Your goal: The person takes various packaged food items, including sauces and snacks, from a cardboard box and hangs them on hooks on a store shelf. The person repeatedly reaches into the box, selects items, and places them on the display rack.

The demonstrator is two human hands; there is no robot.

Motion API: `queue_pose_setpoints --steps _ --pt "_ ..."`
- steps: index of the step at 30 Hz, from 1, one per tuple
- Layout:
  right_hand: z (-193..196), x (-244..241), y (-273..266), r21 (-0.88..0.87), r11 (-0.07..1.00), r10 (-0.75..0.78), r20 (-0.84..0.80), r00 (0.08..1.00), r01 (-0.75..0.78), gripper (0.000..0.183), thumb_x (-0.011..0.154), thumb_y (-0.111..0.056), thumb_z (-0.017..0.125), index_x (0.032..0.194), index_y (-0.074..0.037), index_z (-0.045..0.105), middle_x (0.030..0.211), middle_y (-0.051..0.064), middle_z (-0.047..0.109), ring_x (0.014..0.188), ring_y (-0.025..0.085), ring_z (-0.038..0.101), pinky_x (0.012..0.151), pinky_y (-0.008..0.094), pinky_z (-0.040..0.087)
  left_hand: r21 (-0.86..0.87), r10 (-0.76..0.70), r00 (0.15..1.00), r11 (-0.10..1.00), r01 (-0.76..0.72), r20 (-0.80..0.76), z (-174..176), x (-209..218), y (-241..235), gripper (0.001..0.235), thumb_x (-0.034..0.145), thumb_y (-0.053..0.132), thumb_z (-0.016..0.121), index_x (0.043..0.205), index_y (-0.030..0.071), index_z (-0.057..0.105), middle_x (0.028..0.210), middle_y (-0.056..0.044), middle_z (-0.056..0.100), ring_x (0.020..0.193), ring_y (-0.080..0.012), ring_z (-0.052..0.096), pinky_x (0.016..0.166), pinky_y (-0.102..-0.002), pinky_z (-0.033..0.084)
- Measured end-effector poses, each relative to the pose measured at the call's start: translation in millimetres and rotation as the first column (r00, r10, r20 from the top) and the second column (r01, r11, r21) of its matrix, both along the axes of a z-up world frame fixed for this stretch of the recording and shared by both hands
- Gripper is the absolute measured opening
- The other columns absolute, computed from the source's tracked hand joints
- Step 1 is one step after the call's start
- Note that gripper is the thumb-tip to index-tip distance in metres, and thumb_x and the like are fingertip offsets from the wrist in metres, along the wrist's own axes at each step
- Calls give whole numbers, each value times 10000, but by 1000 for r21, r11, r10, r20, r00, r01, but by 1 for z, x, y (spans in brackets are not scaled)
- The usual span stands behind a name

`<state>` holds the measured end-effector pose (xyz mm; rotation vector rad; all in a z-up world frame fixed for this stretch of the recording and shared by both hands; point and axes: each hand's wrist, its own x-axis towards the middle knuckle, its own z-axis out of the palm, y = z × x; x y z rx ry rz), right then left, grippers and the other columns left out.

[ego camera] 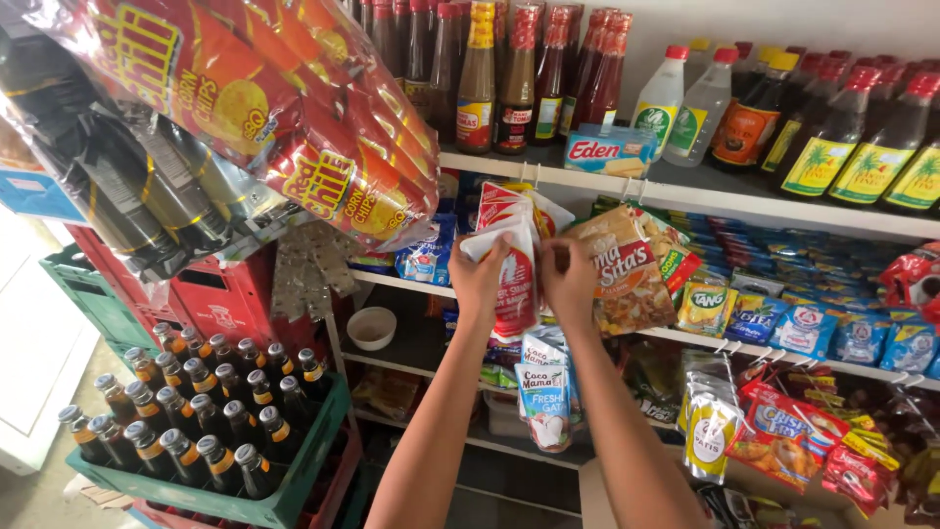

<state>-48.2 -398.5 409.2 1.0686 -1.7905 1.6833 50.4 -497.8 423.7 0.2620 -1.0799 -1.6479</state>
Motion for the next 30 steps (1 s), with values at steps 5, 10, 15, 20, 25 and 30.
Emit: queue_pose_setpoints --steps 5,10,15,20,25,30 --pt "2 47 26 -19 999 35 -117 993 -37 140 978 -33 633 1117 -15 634 981 135 697 848 237 688 773 344 549 -93 155 986 983 -159 -56 -26 7 17 574 832 137 880 1239 -1 500 1102 -87 645 973 -119 629 832 -258 550" --pt "-7 75 61 42 998 49 -242 969 -40 248 930 42 582 1173 -4 587 1105 171 593 964 277 632 840 352 532 -13 167 984 986 -166 63 -100 2 51 783 794 126 873 1410 61 394 1142 -90 581 954 -151 606 795 -265 539" --pt "-49 68 113 113 983 165 -187 968 -146 238 884 75 546 1092 -15 620 1081 145 606 867 261 617 809 343 531 -289 230 970 937 -198 82 -184 2 129 847 765 14 891 1429 56 368 1296 -94 435 1123 -177 497 902 -284 502" --pt "-88 49 193 283 943 206 -88 975 -173 158 867 56 594 979 -46 639 992 97 645 789 268 650 693 350 530 -75 108 912 993 -85 395 -259 -24 205 710 789 -27 845 1360 67 434 1216 -98 440 886 -173 476 704 -275 455" --pt "-145 20 297 452 886 212 -192 958 -106 136 812 26 650 896 -80 636 926 69 649 790 319 661 701 410 528 158 114 980 977 -141 165 -240 -42 267 834 883 -25 808 1459 134 226 1087 -144 469 866 -128 495 727 -253 459" --pt "-207 -16 398 622 775 164 -33 986 -108 131 809 9 654 917 -63 672 944 91 672 754 340 664 653 416 539 55 258 939 959 -277 228 -310 -60 341 686 903 -54 736 1390 131 290 1380 -38 420 905 -133 508 728 -261 492"
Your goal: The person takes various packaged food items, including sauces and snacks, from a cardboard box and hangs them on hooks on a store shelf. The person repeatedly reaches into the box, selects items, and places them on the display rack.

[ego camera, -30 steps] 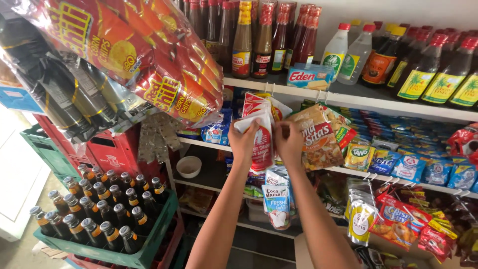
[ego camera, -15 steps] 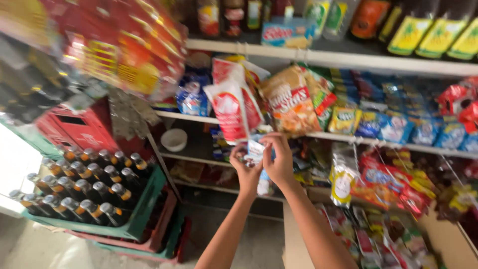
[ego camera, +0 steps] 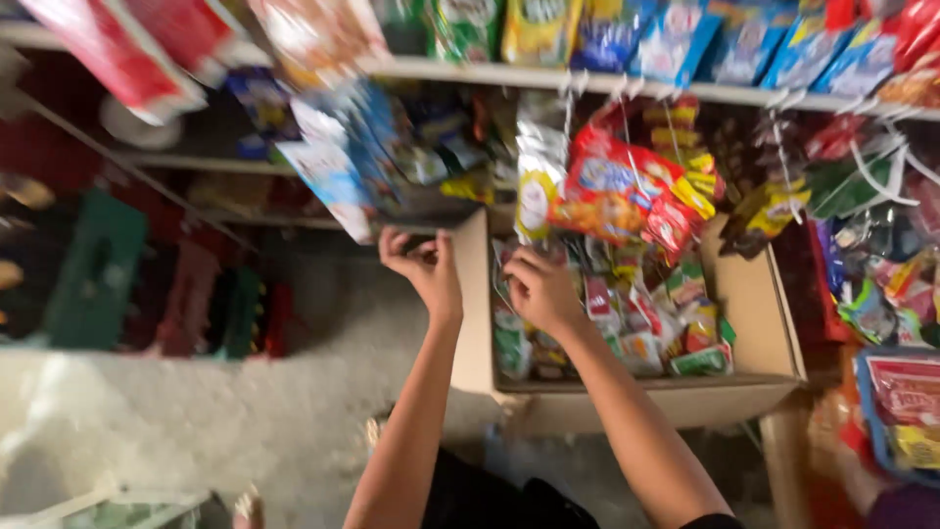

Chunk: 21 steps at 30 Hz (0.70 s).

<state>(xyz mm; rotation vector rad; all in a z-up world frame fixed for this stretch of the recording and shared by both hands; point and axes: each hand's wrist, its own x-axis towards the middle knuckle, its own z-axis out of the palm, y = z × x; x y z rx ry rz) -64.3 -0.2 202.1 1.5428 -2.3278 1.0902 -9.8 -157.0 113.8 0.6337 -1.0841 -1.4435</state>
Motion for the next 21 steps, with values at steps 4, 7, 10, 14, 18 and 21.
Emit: queue_pose_setpoints --steps 4,7,10,14,18,21 --pt "-72 -23 66 83 996 -29 171 985 15 153 830 22 636 953 -58 682 961 99 686 763 343 672 646 412 535 82 -146 951 988 129 274 -81 13 77 543 931 -50 716 1342 103 396 1311 -51 483 958 -139 555 764 -271 520" --pt "-127 -35 106 166 986 -80 385 920 17 144 903 22 607 1000 -51 684 968 108 691 753 318 686 647 402 536 186 -395 893 914 359 214 -185 18 129 414 968 -35 686 1283 85 446 1189 -58 557 973 -153 598 824 -283 530" --pt "-188 -41 134 359 933 -235 518 823 41 184 934 -11 609 1070 -81 711 990 115 708 802 292 709 698 393 549 281 -559 818 813 510 133 -239 27 162 302 973 -45 667 1220 35 514 1163 -65 577 1011 -162 611 832 -301 539" --pt "-249 -35 144 592 803 -259 444 857 -64 298 827 5 646 1102 -76 727 1273 128 608 1222 342 529 960 454 474 584 -765 615 592 556 191 -265 34 177 351 961 23 649 1297 49 549 1161 -71 626 997 -136 628 789 -282 549" --pt "-279 -24 130 763 644 -236 266 935 -54 334 806 -14 674 1139 -34 679 1490 136 473 1405 412 338 1128 531 337 753 -824 565 390 530 29 -270 29 178 381 1001 111 656 1367 68 560 1211 -89 669 1045 -170 645 843 -312 559" --pt "-318 -28 128 505 856 -291 284 914 115 590 753 83 613 1339 17 596 1556 189 440 1375 440 384 1129 531 358 798 -807 582 287 529 -95 -256 24 172 428 1022 167 603 1436 76 541 1292 -64 658 1145 -191 623 948 -351 529"
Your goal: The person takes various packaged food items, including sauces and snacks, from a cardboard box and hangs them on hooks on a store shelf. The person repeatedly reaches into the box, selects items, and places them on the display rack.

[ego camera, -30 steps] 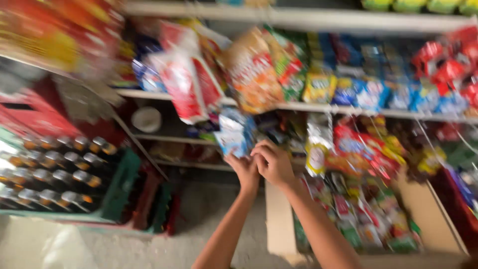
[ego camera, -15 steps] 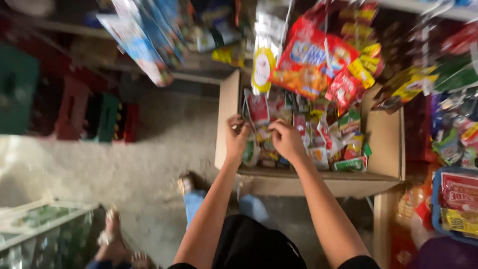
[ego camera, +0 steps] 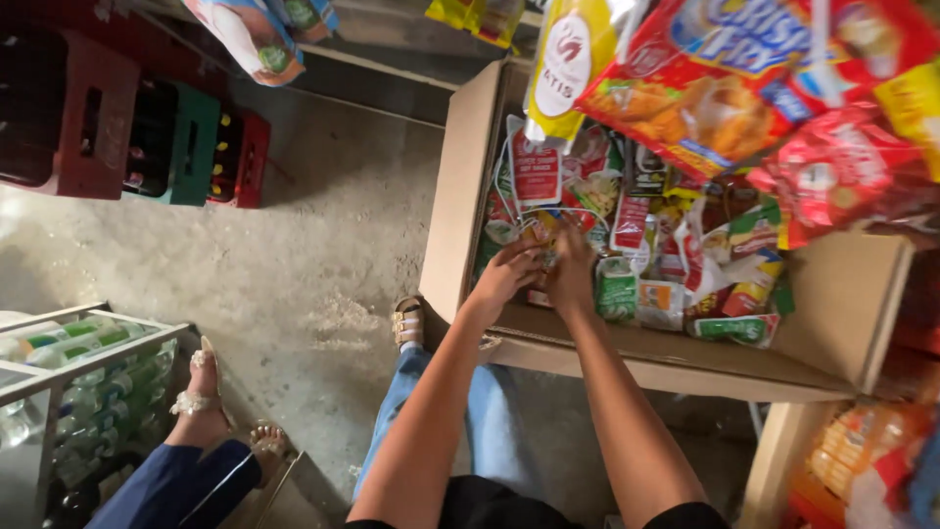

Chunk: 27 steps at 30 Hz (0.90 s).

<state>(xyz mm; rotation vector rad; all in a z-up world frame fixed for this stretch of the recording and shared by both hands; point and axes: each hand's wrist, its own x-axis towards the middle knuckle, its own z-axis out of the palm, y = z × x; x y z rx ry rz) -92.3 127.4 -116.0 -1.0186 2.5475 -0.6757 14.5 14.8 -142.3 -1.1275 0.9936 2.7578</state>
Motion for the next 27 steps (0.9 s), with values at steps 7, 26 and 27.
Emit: queue_pose_setpoints --steps 7,26,27 --pt "-54 -36 -33 -172 982 -89 -57 994 78 581 858 45 624 1364 -238 664 1566 109 517 1436 381 423 1191 501 419 139 72 997 988 -74 20 -2 -13 -2 495 1026 209 509 1517 170 463 1441 -5 574 1243 -181 578 1072 -389 454" --pt "-7 -44 -26 -163 977 -129 64 990 138 221 926 -143 677 1125 -162 772 1241 82 700 1153 324 627 1056 447 401 10 253 957 966 -257 145 -31 -24 -3 340 1031 310 569 1278 82 614 1180 -33 661 1111 -164 617 984 -344 487" --pt "22 -37 -22 -207 970 -115 75 991 129 200 933 -123 699 1121 -146 766 1219 86 702 1132 329 621 1024 424 429 3 281 948 959 -285 152 -38 -26 -1 384 1041 374 614 1234 42 630 1105 -37 675 1034 -165 623 918 -341 489"
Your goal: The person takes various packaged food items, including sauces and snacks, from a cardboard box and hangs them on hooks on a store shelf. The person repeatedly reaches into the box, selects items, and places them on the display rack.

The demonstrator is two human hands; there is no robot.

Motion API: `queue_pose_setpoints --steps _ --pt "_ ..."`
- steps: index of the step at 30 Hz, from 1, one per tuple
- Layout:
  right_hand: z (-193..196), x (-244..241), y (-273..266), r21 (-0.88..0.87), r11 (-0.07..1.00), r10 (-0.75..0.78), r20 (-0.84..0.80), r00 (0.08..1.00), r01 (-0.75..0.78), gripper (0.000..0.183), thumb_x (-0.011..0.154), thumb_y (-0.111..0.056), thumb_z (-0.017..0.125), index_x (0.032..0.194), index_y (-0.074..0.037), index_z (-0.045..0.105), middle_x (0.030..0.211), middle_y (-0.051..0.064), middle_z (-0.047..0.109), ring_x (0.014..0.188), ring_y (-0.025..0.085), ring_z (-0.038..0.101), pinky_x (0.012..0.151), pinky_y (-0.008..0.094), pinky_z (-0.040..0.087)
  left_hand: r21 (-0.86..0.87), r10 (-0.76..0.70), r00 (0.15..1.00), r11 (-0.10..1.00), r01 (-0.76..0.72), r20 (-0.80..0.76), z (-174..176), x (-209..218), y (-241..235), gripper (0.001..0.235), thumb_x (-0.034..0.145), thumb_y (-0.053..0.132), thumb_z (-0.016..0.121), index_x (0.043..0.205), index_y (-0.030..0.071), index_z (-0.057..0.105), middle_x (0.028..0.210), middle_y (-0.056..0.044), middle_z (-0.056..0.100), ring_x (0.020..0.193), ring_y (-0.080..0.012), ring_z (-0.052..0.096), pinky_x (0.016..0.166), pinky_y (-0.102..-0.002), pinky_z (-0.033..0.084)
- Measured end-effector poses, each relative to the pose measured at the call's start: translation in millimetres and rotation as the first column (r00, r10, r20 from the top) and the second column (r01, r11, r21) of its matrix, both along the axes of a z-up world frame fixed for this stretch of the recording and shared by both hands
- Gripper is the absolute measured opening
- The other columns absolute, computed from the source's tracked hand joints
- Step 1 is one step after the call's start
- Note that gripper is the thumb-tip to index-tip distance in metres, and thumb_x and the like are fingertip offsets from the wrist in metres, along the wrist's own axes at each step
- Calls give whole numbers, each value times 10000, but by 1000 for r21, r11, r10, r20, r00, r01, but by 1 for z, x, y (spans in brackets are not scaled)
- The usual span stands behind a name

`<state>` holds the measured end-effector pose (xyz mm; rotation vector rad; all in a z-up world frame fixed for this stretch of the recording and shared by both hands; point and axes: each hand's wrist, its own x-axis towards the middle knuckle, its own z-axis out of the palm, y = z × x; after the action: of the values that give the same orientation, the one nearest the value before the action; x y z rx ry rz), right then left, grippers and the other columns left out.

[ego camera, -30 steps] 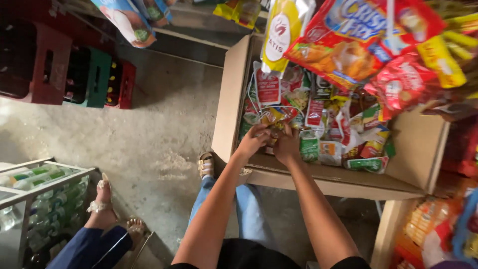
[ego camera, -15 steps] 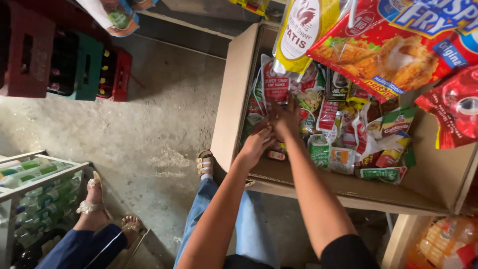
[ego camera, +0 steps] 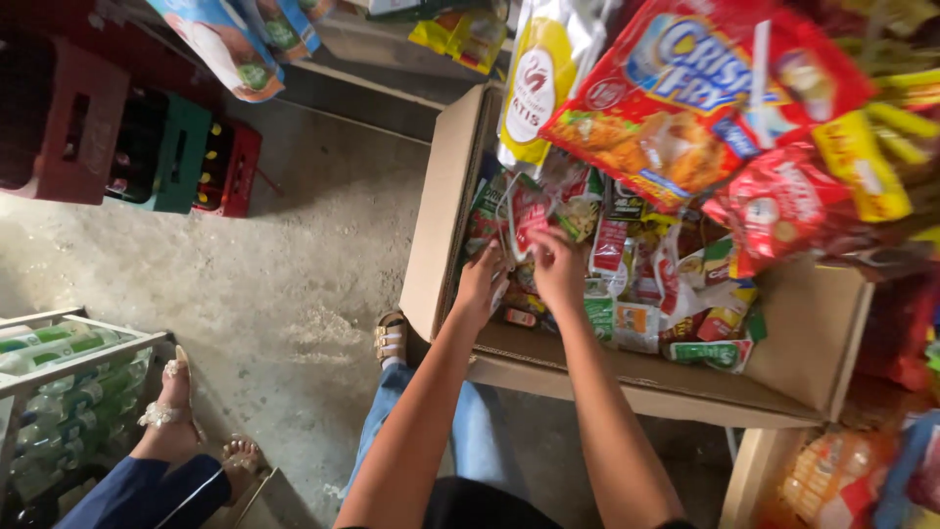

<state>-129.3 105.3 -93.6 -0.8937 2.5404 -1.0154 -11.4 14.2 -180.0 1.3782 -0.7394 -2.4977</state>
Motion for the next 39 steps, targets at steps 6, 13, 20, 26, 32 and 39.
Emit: queue_pose_setpoints --steps 6,13,20,26,32,39 --pt "109 54 29 -62 980 171 -242 955 -191 271 828 -15 704 1094 -56 730 1230 112 696 1116 378 579 1002 470 427 18 -99 995 995 99 -20 98 -15 -10 493 932 520 668 1161 84 695 940 -40 737 787 -149 688 641 -311 559" --pt "169 46 37 -302 942 183 91 979 -148 347 944 -157 672 1282 -107 613 1193 104 691 1110 268 646 978 420 497 4 -27 970 1000 28 -243 162 7 -20 304 936 237 736 1156 33 682 1025 -92 755 876 -194 733 745 -374 622" --pt "173 32 -9 -333 934 -9 333 943 127 362 1041 -333 601 1285 -66 619 1099 50 685 997 140 623 905 302 494 -238 -278 861 952 190 -426 239 45 -66 310 957 131 709 1245 29 659 1098 -69 748 980 -165 724 903 -370 596" --pt "228 68 -84 -544 794 -27 412 911 270 283 1072 -268 693 1172 -3 695 979 4 621 888 79 524 781 256 437 -295 -382 804 917 269 -456 274 75 -125 359 970 189 716 1278 16 651 1143 -77 741 1025 -163 718 938 -372 583" --pt "335 120 -182 -680 722 -37 143 989 125 215 991 -179 717 1144 -36 763 945 -25 711 825 27 577 739 206 473 -264 -313 812 943 203 -493 349 105 -212 393 978 317 680 1251 36 661 1108 -89 749 979 -187 731 893 -387 596" --pt "438 146 -296 -831 555 -40 -69 997 -35 188 949 -84 780 1110 -5 725 917 12 718 798 41 615 722 215 520 -433 -202 745 893 -127 -636 443 122 -312 373 1004 294 682 1275 38 654 1144 -66 735 1005 -153 713 896 -348 584"
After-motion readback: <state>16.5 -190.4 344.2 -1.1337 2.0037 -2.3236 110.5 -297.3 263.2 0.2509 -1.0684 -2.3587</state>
